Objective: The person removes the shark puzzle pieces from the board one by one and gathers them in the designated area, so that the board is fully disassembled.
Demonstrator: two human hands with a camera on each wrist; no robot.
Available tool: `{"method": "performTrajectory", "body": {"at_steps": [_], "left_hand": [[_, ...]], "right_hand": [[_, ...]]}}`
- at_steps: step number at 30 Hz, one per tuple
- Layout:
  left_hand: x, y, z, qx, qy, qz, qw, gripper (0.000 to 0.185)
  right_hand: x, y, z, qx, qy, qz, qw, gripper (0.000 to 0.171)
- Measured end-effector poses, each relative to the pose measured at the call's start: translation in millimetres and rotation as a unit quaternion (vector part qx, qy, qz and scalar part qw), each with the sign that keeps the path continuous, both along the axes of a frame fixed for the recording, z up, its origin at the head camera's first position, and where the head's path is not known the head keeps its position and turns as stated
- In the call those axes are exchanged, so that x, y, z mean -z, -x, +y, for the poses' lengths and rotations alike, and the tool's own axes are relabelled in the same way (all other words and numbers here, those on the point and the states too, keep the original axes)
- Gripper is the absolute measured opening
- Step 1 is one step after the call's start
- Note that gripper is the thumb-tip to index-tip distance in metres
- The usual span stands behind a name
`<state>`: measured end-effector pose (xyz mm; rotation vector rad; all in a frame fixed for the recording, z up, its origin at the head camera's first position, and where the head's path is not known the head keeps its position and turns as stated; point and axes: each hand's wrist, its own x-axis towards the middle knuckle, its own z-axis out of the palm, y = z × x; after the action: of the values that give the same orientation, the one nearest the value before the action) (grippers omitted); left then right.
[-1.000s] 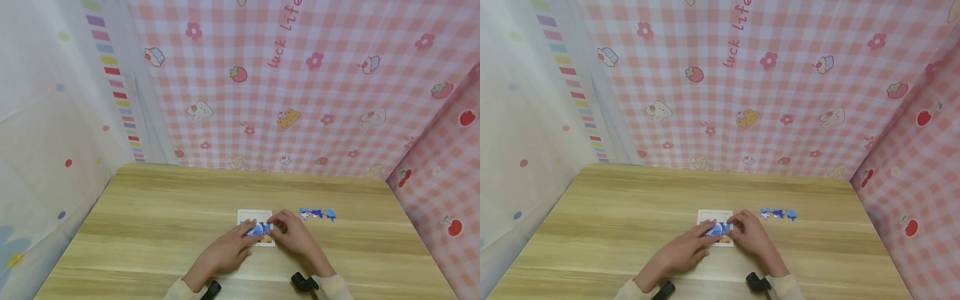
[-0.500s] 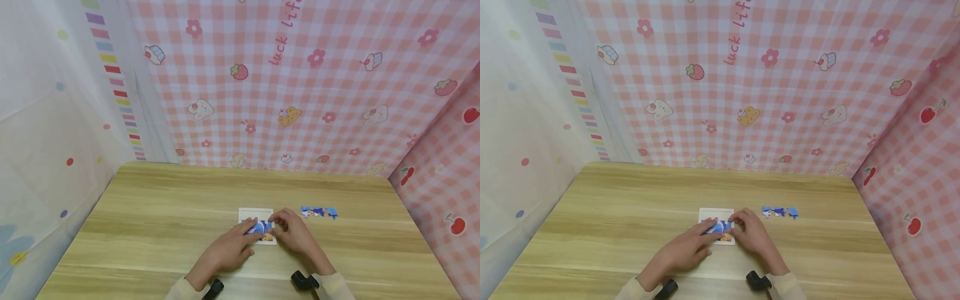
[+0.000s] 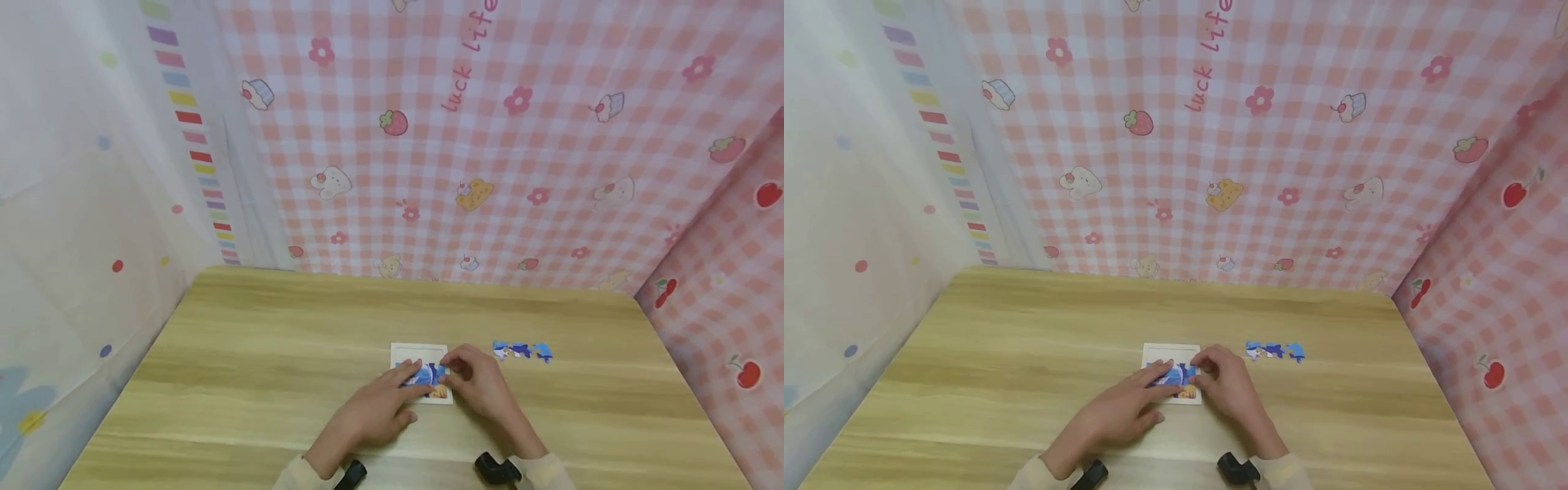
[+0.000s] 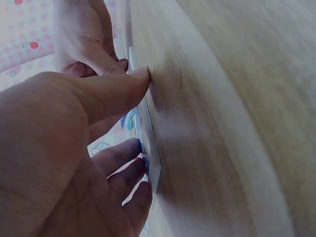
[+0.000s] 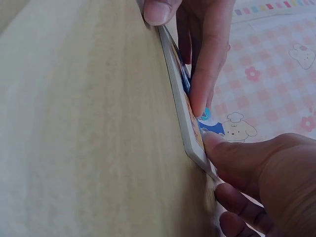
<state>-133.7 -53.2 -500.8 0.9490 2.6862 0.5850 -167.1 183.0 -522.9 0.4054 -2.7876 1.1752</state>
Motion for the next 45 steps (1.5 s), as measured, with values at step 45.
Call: {"method": "performTrajectory", "body": {"at_steps": [45], "left_hand": [[3.6, -1.5, -2, -0.015, -0.001, -0.004, 0.9999, 0.054]], "right_hand": [[-18.9, -3.1, 59, 0.072, 0.054, -0.021, 0.996, 0.015]]}}
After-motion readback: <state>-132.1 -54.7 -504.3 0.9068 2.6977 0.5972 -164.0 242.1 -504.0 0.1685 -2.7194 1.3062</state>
